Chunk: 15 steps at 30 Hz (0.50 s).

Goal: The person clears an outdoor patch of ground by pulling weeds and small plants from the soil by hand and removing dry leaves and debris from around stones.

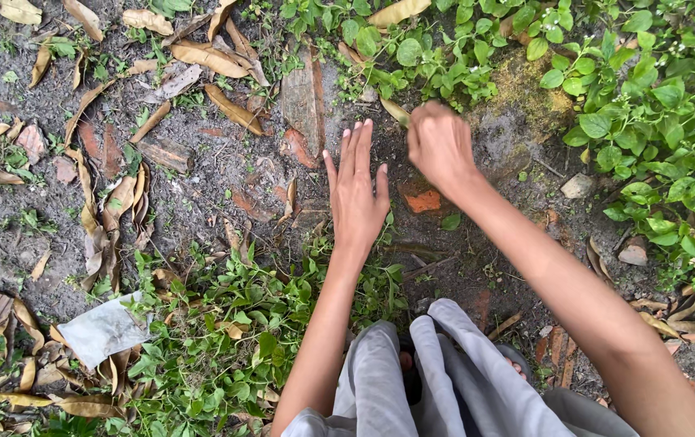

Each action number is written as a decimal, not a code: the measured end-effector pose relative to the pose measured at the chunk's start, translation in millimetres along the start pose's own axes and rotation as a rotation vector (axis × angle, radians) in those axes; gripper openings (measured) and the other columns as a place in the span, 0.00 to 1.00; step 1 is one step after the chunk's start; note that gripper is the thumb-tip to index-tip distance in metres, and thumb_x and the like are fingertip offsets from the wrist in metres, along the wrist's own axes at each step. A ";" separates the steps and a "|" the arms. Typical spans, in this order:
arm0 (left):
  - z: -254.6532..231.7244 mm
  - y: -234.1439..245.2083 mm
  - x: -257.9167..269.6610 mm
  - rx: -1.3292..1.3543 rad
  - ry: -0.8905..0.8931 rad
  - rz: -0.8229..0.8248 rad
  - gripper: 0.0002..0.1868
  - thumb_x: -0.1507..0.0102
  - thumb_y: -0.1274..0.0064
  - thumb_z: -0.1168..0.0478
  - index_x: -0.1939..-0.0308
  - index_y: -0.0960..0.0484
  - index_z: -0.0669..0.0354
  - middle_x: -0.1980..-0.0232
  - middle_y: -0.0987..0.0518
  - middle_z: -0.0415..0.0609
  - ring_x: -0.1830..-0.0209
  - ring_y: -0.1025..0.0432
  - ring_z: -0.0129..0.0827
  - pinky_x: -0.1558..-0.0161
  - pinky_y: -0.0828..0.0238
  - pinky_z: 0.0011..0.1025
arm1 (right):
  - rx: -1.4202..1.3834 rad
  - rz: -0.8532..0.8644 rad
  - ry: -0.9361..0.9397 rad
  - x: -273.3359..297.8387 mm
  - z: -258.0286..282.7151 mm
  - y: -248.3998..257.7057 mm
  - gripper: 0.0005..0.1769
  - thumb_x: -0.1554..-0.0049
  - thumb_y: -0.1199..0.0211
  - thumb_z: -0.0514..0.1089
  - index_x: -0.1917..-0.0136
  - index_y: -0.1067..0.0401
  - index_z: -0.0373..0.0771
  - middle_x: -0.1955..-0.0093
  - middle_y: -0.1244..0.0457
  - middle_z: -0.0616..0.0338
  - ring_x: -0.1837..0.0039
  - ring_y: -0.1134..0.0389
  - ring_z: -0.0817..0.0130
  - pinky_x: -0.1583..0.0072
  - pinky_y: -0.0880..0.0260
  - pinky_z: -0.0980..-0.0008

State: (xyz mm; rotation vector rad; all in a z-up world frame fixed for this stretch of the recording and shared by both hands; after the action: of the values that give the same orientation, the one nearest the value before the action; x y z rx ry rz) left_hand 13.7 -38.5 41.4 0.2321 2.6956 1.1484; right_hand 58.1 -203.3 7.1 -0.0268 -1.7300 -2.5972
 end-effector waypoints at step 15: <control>-15.2 -11.8 -0.9 -0.096 -0.012 -0.040 0.33 0.34 0.51 0.67 0.24 0.37 0.51 0.24 0.32 0.49 0.23 0.38 0.43 0.23 0.58 0.58 | 0.340 -0.173 0.281 -30.1 -30.8 -20.2 0.25 0.56 0.40 0.26 0.43 0.24 0.22 0.40 0.34 0.36 0.43 0.29 0.46 0.51 0.22 0.59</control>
State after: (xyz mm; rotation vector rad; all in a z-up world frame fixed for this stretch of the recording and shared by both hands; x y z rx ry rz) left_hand 10.1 -57.3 43.3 0.1683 2.6144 1.2563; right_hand 87.6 -223.7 -24.1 0.4879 -2.1073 -2.2303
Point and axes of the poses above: each hand's wrist, its own x-axis away from the middle knuckle, its own y-axis out of the back of the hand, z = x × y, the point moved 4 cm from there along -x, towards the middle knuckle
